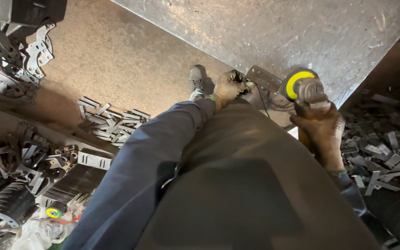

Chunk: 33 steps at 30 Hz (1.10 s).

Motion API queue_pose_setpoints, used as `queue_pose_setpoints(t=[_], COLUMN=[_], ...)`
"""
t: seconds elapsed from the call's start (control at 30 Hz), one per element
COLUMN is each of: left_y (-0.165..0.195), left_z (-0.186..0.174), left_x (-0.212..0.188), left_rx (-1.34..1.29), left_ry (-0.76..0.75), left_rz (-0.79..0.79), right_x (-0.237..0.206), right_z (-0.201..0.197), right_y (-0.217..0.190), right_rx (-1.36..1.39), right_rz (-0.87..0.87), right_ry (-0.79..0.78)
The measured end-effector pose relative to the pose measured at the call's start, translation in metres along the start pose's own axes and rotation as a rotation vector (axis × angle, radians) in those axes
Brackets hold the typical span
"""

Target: The person picks up small metal bracket parts from a pile and grinds their edges with an angle grinder over a metal workbench, producing sparks, then sets finished pieces aside and repeats with additional parts.

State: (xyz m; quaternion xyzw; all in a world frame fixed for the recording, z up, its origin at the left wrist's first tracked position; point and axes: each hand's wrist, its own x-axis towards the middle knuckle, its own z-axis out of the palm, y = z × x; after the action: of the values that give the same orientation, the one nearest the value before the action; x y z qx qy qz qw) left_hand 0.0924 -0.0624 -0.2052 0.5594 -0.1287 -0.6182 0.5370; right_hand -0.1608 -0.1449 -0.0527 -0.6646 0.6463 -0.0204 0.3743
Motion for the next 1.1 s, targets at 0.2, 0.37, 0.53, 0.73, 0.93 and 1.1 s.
queue_pose_setpoints(t=[0.2, 0.37, 0.53, 0.73, 0.93, 1.1], left_y=[-0.006, -0.011, -0.009, -0.001, -0.008, -0.007], left_z=[0.003, 0.003, 0.006, 0.003, 0.004, 0.006], left_x=[0.004, 0.005, 0.006, 0.001, 0.003, 0.004], left_rx=[0.052, 0.124, 0.076, 0.301, 0.288, 0.279], left_ry=[-0.028, 0.02, 0.01, 0.045, 0.061, 0.003], left_rz=[0.149, 0.143, 0.138, 0.113, 0.16, 0.212], right_x=[0.017, 0.026, 0.029, 0.024, 0.023, 0.016], right_z=[0.016, 0.025, 0.008, 0.018, 0.017, 0.013], right_y=[0.0, -0.012, -0.013, -0.022, -0.043, -0.051], right_rx=[-0.245, -0.362, -0.264, -0.37, -0.35, -0.391], right_rz=[-0.124, -0.21, -0.214, -0.279, -0.261, -0.248], right_ry=[-0.008, 0.032, 0.044, -0.008, 0.052, 0.024])
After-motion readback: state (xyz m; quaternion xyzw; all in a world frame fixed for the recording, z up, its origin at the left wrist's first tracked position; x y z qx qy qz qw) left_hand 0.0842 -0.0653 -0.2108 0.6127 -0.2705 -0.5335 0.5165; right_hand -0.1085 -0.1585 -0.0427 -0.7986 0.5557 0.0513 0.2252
